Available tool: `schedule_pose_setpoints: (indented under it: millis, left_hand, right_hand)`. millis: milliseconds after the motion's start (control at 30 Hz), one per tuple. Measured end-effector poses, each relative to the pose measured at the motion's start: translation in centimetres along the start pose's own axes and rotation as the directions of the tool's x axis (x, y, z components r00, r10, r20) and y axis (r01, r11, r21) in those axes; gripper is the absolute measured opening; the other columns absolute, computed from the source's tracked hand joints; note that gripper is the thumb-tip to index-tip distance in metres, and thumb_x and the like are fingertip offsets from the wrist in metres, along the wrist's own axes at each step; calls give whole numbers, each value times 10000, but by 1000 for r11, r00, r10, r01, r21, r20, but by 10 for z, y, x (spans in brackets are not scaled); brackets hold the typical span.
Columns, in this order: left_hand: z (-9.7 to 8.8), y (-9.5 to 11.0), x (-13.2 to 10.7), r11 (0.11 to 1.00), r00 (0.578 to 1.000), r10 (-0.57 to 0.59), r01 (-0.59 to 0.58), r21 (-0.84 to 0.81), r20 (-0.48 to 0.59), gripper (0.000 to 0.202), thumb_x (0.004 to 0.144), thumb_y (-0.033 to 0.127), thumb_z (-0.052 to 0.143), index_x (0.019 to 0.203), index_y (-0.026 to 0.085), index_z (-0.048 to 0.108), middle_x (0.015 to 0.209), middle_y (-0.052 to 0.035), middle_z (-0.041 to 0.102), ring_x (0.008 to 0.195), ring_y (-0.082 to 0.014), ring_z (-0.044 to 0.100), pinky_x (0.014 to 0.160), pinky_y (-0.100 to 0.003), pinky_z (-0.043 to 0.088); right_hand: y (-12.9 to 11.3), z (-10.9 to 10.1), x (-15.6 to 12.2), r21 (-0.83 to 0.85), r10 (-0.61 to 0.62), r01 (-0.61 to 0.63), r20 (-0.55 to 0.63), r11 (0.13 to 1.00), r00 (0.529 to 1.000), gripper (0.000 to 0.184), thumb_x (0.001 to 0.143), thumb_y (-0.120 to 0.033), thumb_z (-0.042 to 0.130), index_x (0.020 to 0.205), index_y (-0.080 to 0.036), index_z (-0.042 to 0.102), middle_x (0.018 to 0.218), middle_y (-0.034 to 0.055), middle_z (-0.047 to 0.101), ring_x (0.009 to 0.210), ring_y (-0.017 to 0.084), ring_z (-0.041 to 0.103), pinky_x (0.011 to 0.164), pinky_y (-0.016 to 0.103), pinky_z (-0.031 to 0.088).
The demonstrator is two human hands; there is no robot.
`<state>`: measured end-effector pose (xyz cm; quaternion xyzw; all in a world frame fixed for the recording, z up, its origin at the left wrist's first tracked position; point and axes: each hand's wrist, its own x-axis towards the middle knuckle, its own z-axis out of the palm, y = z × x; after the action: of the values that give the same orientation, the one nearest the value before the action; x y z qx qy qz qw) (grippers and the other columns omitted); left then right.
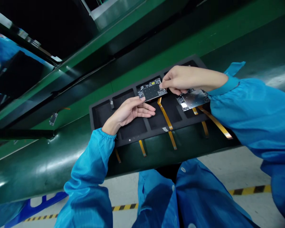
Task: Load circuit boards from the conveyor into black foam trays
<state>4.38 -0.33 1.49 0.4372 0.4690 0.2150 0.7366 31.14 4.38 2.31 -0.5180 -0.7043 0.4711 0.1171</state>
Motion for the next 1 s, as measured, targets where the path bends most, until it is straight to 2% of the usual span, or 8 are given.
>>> schedule_pose_setpoints:
  millis: [67,133,167,233,400,700,867,1000]
  left_hand:
    - [1,3,-1,995,999,-15,19,98,-47,334,1084,360,747,845,166,619,786,-110,826,585,-147,750,578,-200,580]
    - [2,6,-1,974,994,-21,43,221,-103,343,1079,316,733,796,171,603,629,-52,740,418,-80,563,432,-160,388]
    - [3,7,-2,958,991,-15,52,282,-132,341,1073,295,728,780,171,606,581,-29,700,383,-62,488,406,-160,317]
    - [5,9,-3,916,982,9,68,395,-191,333,1049,273,740,756,168,625,541,1,646,371,-50,418,400,-172,254]
    - [9,9,-4,790,947,139,70,609,-289,336,988,283,766,694,180,641,526,29,580,422,-75,415,450,-219,255]
    - [3,-2,0,605,917,345,-56,795,-199,344,973,352,698,675,181,674,554,19,545,534,-119,430,551,-284,280]
    - [3,-5,-1,495,894,435,-137,858,-109,288,913,331,764,694,195,635,601,27,566,574,-124,456,604,-282,330]
    - [4,-6,-1,396,876,479,-167,903,-48,201,895,307,799,820,221,633,631,46,571,607,-140,518,642,-274,365]
  right_hand:
    - [-2,1,-3,-58,3,-3,-13,998,1000,504,998,-656,779,783,-205,717,536,22,571,495,147,501,555,340,390]
    - [-5,2,-7,-97,11,-14,-29,995,1000,505,1000,-653,771,772,-207,712,548,24,585,507,149,515,578,343,403]
    - [-7,2,-9,-113,19,-23,-38,993,999,500,1001,-645,771,765,-208,710,560,27,597,514,151,523,589,345,409]
    - [-10,3,-11,-146,37,-44,-50,988,998,481,1007,-617,765,756,-209,714,586,34,623,529,160,542,609,351,420]
    - [-12,6,-13,-249,71,-91,-89,964,994,421,1018,-548,743,768,-209,760,624,43,677,563,185,589,624,355,433]
    - [4,11,-5,-361,-38,-32,-185,932,982,417,998,-555,761,740,-227,768,615,51,691,712,249,693,723,367,481]
    - [3,8,-9,-278,-68,-13,-281,960,957,414,1011,-538,757,724,-243,717,619,51,677,757,262,686,735,366,485]
    - [1,-4,-20,-139,-41,10,-225,990,973,376,995,-524,808,773,-235,715,705,44,720,729,228,653,692,348,476]
